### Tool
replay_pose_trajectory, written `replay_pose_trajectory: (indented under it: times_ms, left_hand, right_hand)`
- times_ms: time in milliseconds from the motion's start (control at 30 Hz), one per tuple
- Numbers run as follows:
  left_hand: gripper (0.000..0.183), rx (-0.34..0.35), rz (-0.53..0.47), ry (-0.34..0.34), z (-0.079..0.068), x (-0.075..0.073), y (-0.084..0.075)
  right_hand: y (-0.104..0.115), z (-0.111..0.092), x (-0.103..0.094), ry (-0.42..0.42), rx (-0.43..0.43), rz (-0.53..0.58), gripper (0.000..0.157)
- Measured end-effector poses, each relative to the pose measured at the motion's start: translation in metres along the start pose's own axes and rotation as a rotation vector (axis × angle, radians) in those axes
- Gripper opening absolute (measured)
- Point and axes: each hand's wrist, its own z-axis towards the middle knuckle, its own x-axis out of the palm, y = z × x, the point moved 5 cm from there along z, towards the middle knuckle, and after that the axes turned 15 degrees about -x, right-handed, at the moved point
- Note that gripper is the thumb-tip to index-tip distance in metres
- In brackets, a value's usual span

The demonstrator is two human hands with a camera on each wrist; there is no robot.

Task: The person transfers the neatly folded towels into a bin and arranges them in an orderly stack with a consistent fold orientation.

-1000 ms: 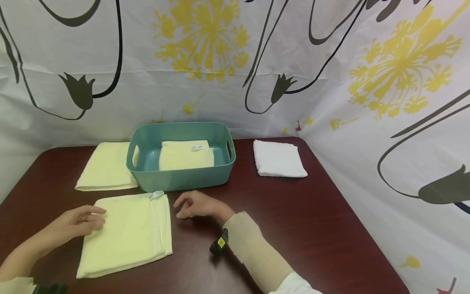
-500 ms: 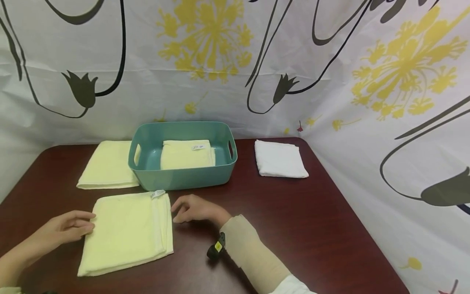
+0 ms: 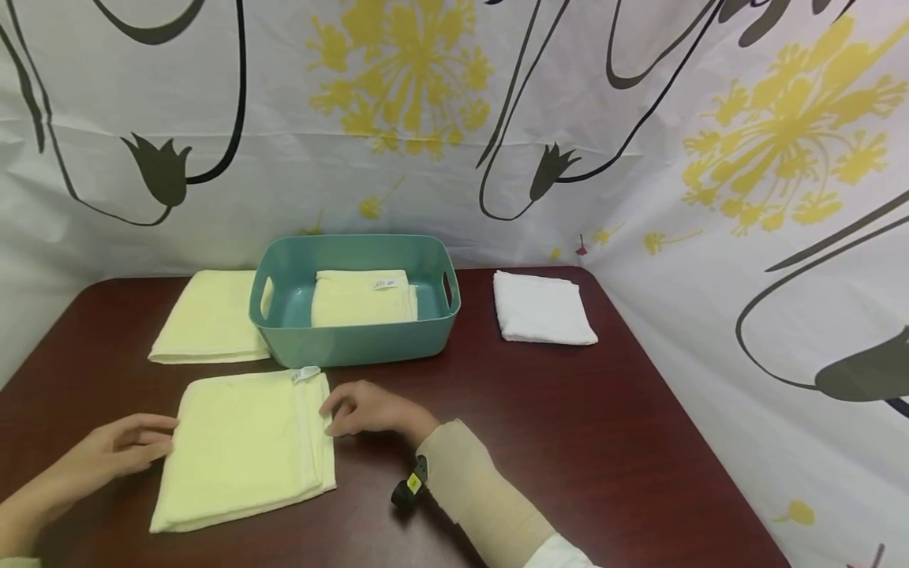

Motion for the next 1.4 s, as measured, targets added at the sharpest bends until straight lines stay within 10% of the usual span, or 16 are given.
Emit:
replay_pose_trajectory:
  times_ms: [1400]
  left_hand:
    - [0.055,0.008,-0.115,-0.054,0.01,0.03,-0.026]
  right_hand:
    - [0.004,0.008,0.028,-0.274,0.011,-0.081,0.018]
